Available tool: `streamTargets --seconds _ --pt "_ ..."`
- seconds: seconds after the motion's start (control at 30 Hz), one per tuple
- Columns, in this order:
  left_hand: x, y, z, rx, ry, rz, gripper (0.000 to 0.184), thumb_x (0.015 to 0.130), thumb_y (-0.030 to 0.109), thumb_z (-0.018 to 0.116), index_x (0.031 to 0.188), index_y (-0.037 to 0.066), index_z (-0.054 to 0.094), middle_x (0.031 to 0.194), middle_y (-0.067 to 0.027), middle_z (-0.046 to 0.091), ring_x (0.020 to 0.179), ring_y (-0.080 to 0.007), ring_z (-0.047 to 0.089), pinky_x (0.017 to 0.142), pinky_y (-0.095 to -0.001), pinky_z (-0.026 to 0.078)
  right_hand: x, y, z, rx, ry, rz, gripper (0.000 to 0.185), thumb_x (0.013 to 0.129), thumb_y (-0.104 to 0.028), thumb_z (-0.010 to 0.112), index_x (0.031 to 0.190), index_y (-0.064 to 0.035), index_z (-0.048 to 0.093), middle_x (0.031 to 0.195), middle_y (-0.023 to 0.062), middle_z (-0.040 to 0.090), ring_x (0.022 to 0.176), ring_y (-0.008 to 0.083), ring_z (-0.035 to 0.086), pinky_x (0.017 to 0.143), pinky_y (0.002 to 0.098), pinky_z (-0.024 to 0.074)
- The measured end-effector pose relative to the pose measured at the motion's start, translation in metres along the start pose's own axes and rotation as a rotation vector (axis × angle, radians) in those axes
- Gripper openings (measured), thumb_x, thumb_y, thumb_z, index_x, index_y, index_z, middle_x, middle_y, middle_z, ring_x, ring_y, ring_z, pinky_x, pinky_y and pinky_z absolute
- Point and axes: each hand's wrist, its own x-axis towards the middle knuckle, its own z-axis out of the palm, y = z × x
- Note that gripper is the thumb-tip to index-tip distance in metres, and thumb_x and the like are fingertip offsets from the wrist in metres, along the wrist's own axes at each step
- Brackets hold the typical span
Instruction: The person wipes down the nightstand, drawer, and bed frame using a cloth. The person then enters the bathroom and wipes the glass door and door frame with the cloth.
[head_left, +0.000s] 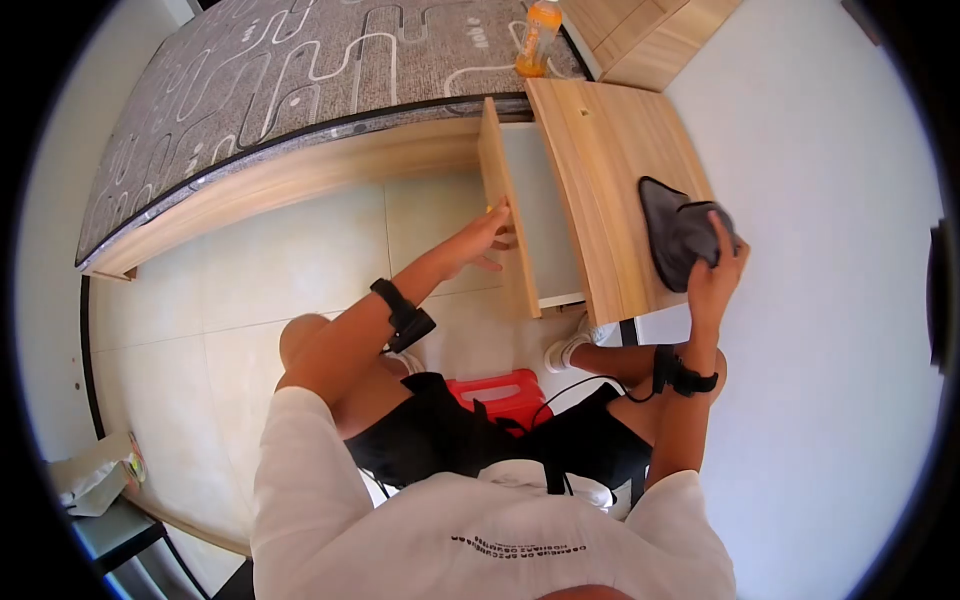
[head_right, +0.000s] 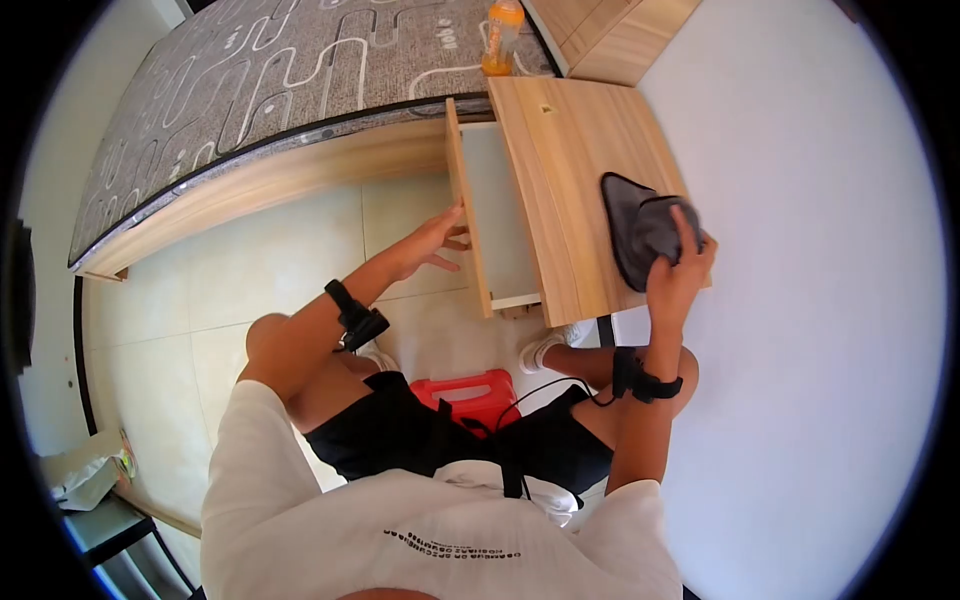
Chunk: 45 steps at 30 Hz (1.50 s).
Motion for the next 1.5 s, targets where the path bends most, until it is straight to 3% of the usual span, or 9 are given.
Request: streamTargets --seconds 0.13,0.23,0.57,0.77,0.93,1.0,1.1,1.23,1.5 --pt "0.017 0.003 0.015 0.004 -0.032 0.035 0.071 0.102 0.041 0.040 0.156 0.022 -0.002 0.153 -0.0200 0.029 0.130 -0.0335 0.046 0.098 -0.0484 0.048 0.014 0.018 0.002 0.188 -0.052 0.054 0.043 0.091 -0.009 0.056 0.134 -0.0163 0.057 0.127 0.0204 0.048 0.120 0.0376 0.049 0.101 0.0430 0.0409" --pt "0.031 0.005 0.023 0.018 -0.071 0.043 0.075 0.100 0.033 0.047 0.156 0.022 -0.002 0.153 -0.0186 0.031 0.129 -0.0316 0.047 0.099 -0.0467 0.048 0.012 0.055 0.023 -0.207 -0.625 -0.147 0.051 0.096 -0.046 0.053 0.137 -0.0146 0.054 0.146 0.0260 0.037 0.134 0.0416 0.037 0.112 0.0466 0.0276" --pt "0.078 0.003 0.031 0.114 -0.121 0.001 0.080 0.096 0.027 0.051 0.156 0.019 -0.001 0.147 -0.0158 0.042 0.126 -0.0286 0.050 0.096 -0.0413 0.049 0.051 0.060 0.048 -0.395 -0.520 -0.035 0.047 0.091 -0.042 0.056 0.132 -0.0164 0.058 0.129 0.0270 0.052 0.124 0.0443 0.043 0.105 0.0528 0.0344" --pt "0.057 0.033 0.010 0.490 -0.065 0.015 0.056 0.094 0.021 0.049 0.148 0.012 0.035 0.121 -0.0142 0.064 0.104 -0.0223 0.064 0.086 -0.0356 0.052 0.006 -0.023 0.053 -0.105 -0.635 -0.279 0.059 0.087 -0.043 0.061 0.138 -0.0169 0.050 0.131 0.0258 0.052 0.121 0.0435 0.045 0.102 0.0487 0.0410" --pt "0.039 0.075 0.025 0.473 0.581 0.655 0.029 0.090 0.021 0.060 0.115 0.005 0.059 0.102 -0.0109 0.065 0.094 -0.0215 0.063 0.085 -0.0325 0.049 0.007 -0.037 0.060 0.147 -0.689 -0.357 0.059 0.088 -0.034 0.066 0.141 -0.0170 0.046 0.145 0.0206 0.041 0.128 0.0404 0.044 0.104 0.0456 0.0407" --pt "0.034 0.085 0.042 0.704 0.307 0.991 0.038 0.089 0.020 0.062 0.125 0.008 0.056 0.119 -0.0160 0.060 0.110 -0.0296 0.058 0.097 -0.0387 0.044 0.016 -0.026 0.064 0.198 -0.711 -0.331 0.062 0.087 -0.035 0.066 0.142 -0.0172 0.045 0.147 0.0216 0.037 0.129 0.0405 0.043 0.104 0.0446 0.0412" --pt "0.022 0.078 0.072 0.919 -0.061 0.939 0.055 0.086 0.007 0.060 0.139 0.011 0.046 0.147 -0.0159 0.041 0.130 -0.0309 0.045 0.108 -0.0422 0.037 0.029 -0.010 0.057 0.218 -0.789 -0.296 0.065 0.086 -0.035 0.067 0.143 -0.0163 0.043 0.149 0.0227 0.034 0.130 0.0403 0.044 0.104 0.0427 0.0419" --pt "0.047 0.081 0.055 1.014 -0.057 0.903 0.063 0.086 0.004 0.056 0.145 0.014 0.039 0.151 -0.0163 0.036 0.137 -0.0352 0.037 0.115 -0.0447 0.026 0.032 -0.005 0.054 0.234 -0.740 -0.204 0.062 0.086 -0.031 0.067 0.140 -0.0096 0.046 0.149 0.0227 0.034 0.131 0.0393 0.043 0.105 0.0417 0.0408" --pt "0.145 0.135 -0.034 1.064 0.349 0.739 0.045 0.087 0.007 0.046 0.132 0.004 0.048 0.134 -0.0185 0.053 0.123 -0.0364 0.051 0.104 -0.0417 0.039 0.022 0.009 0.054 0.183 -0.930 -0.319 0.055 0.090 -0.025 0.062 0.137 -0.0026 0.046 0.148 0.0229 0.036 0.134 0.0368 0.038 0.110 0.0400 0.0339"
